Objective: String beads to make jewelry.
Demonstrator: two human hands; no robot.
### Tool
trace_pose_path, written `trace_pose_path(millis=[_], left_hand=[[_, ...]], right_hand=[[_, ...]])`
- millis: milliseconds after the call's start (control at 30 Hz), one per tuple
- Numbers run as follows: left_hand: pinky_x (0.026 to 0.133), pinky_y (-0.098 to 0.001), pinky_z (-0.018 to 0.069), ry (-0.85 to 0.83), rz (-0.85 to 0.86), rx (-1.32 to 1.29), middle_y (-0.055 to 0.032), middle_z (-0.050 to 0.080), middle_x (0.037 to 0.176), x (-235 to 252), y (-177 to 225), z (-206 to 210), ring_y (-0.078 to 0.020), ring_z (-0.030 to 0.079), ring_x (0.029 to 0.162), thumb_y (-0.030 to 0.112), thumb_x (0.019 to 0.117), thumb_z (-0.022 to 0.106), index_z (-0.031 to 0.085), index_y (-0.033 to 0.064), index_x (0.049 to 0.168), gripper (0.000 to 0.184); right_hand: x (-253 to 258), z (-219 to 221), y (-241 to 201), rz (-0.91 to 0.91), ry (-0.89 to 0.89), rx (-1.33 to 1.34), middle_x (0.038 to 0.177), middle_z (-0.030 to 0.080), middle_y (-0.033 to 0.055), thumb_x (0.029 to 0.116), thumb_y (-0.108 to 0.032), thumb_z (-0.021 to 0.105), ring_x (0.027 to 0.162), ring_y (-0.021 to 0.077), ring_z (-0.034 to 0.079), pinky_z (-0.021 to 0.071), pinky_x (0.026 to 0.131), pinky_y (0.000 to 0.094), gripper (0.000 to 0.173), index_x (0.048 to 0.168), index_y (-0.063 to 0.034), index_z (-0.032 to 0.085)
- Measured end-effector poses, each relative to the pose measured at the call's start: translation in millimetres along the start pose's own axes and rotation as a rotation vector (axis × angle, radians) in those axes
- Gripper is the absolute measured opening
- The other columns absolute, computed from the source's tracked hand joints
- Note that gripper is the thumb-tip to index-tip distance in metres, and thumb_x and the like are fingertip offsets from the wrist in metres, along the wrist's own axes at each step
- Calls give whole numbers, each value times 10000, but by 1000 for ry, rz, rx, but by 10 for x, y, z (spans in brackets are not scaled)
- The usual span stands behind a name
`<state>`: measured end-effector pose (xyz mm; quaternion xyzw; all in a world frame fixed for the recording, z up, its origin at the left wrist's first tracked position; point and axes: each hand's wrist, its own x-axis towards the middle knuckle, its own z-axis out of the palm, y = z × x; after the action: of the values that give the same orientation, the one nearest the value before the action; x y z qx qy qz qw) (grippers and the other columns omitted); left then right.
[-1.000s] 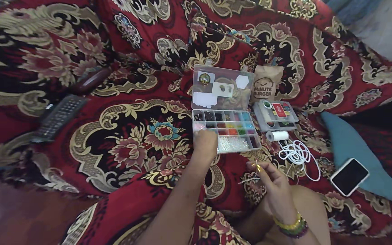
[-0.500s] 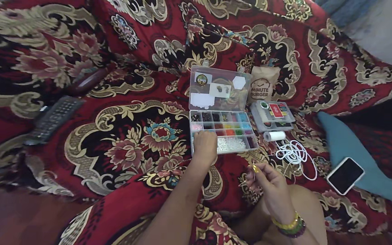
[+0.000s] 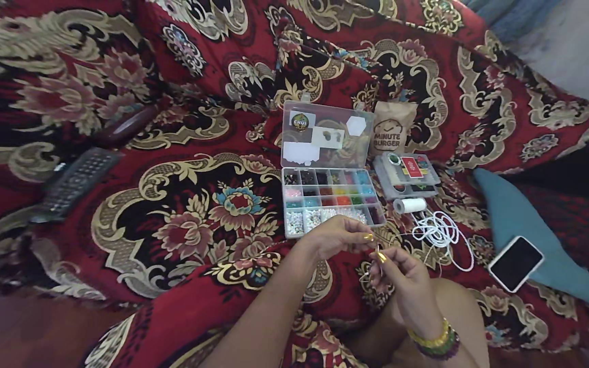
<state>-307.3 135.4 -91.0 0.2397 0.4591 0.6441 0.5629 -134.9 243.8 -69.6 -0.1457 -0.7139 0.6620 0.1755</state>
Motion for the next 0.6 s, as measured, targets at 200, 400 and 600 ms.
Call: trace_pose_path(millis=[200,400,600], left_hand=[[758,-222,573,-17,-8,26,56,728,834,4,-6,14,-33,687,758,52,1022,568,690,94,937,154],[761,-230,574,-26,3,12,55,724,827,-1,-11,24,-38,686,756,48,1025,561,683,95,927,164],[749,-227,569,-40,13,0,61,708,816,14,-39,11,-36,674,747,49,1028,548,656,108,924,162]], right_hand=[[-1,14,-2,-5,-10,-3,748,728,27,994,-55,541,590,81,682,584,534,221,167,990,-9,701],[3,32,23,-12,-4,-16,746,727,35,991,-60,545,590,83,682,584,533,222,167,986,-6,703],[0,41,32,3,5,-23,749,729,34,995,-63,542,587,90,683,584,531,225,171,975,-11,704]])
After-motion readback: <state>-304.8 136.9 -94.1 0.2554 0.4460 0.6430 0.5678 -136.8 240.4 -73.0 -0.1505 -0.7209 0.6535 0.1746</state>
